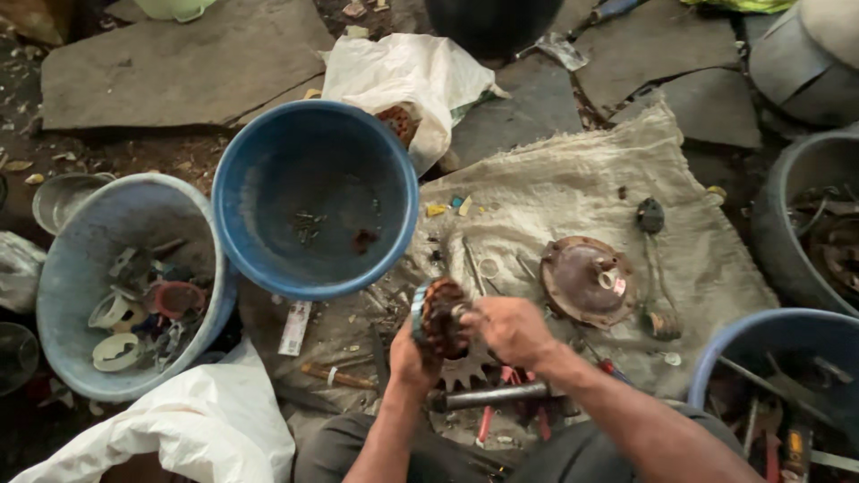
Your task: The person sits on the ground and uses a hammer, screwdriver, and pliers to disassemble and adjust a gear-like mechanical part and a copper housing. They repeatedly strike and pry components, then place tools and parts on a cloth.
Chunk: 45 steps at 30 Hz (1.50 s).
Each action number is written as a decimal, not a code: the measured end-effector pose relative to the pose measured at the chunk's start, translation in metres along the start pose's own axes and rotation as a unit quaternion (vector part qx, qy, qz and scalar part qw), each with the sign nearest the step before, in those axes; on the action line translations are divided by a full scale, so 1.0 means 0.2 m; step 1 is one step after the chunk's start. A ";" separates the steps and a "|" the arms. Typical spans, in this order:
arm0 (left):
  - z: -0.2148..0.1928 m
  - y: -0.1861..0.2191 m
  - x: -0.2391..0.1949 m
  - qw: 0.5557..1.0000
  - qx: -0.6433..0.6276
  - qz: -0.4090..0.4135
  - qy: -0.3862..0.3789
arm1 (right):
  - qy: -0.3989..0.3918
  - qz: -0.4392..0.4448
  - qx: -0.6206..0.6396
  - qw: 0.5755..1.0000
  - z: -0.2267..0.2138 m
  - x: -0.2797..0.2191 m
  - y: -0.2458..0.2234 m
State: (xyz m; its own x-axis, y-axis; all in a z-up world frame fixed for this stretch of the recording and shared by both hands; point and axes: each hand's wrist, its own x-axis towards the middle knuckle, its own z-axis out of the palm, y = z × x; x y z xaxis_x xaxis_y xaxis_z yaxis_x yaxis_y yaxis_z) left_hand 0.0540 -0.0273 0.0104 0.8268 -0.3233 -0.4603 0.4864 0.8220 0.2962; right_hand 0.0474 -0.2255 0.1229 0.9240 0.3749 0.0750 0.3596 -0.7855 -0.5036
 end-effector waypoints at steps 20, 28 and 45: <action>-0.01 0.11 0.08 0.937 0.226 0.173 0.200 | 0.034 0.303 -0.156 0.940 -0.06 0.57 0.82; -0.07 0.07 0.08 0.835 0.381 0.296 0.263 | 0.065 0.257 -0.341 0.902 -0.32 -0.10 0.82; -0.09 0.11 0.06 0.868 0.371 0.232 0.236 | -0.018 0.384 -0.127 0.914 -0.28 -0.23 0.97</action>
State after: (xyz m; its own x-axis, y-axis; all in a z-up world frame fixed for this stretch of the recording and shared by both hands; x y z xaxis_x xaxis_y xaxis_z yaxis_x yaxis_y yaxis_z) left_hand 0.0694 -0.0049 -0.0042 0.8593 0.3347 -0.3868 0.3243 0.2281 0.9180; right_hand 0.0820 -0.4229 0.0698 0.9133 -0.3239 -0.2471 -0.3717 -0.9108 -0.1799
